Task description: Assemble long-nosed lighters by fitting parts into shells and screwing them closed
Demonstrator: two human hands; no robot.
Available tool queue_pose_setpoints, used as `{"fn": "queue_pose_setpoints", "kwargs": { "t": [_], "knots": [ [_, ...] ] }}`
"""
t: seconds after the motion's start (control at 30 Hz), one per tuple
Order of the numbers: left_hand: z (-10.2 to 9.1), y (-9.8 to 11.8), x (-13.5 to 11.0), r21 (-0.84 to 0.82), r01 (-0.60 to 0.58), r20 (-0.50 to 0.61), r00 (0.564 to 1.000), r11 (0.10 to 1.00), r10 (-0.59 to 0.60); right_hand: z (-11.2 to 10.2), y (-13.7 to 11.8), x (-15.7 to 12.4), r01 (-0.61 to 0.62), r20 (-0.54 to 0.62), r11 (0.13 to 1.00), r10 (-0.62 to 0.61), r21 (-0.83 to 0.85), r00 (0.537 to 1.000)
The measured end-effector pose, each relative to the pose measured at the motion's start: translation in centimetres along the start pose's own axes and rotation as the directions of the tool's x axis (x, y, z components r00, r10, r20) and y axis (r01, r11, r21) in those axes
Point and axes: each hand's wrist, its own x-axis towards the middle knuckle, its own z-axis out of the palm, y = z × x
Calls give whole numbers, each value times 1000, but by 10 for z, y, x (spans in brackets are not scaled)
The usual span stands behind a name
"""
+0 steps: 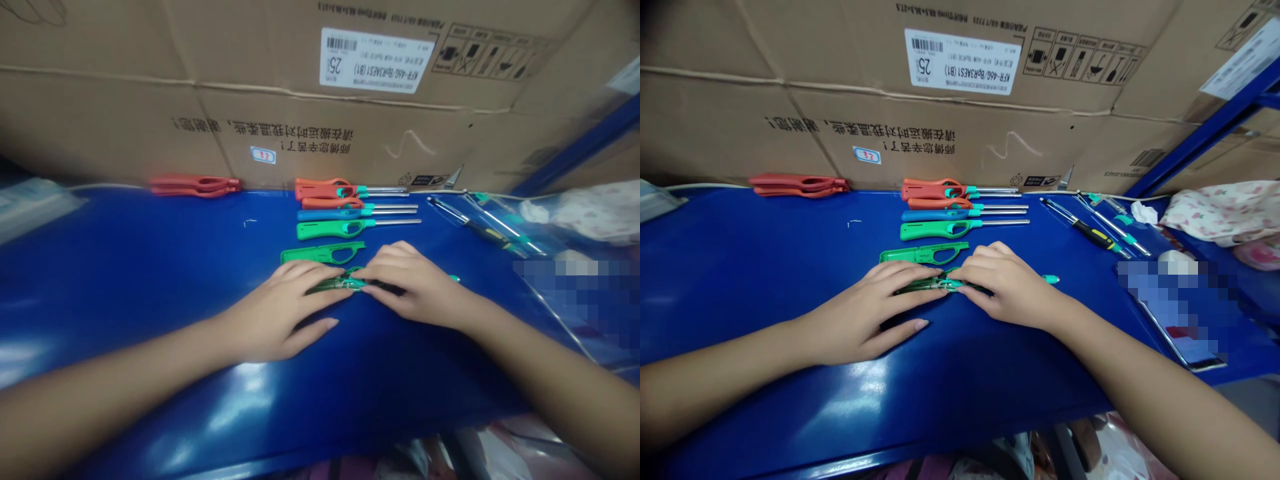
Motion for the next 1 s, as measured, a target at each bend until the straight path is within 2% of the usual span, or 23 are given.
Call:
{"fn": "queue_pose_setpoints", "kwargs": {
  "t": [0.27, 0.4, 0.57, 0.63, 0.77, 0.9, 1.0],
  "knots": [
    [-1, 1, 1, 6, 22, 4, 1000, 1000, -22, 5, -5, 1, 18, 4, 1000, -18, 17, 1000],
    [0, 1, 0, 3, 36, -1, 999, 999, -36, 1, -2, 0, -25, -35, 1000, 25, 0, 999],
    [1, 1, 1, 13, 31, -9, 999, 999, -31, 1, 5, 0, -112, 23, 987, 115, -115, 993],
    [1, 1, 1, 21, 33, -13, 999, 999, -33, 3, 9, -1, -162, 0, 978, 164, -129, 987],
    [2, 0, 0, 22, 35, -21, 999, 999, -34, 4, 19, -2, -258, -91, 963, 251, -75, 964],
    [2, 0, -2, 5, 42, -32, 999, 999, -42, -2, 25, -3, -293, -57, 956, 293, 16, 954],
    [2, 0, -3, -24, 40, -69, 997, 999, -41, -6, 23, -1, -271, -63, 959, 276, 77, 959]
  ]
}}
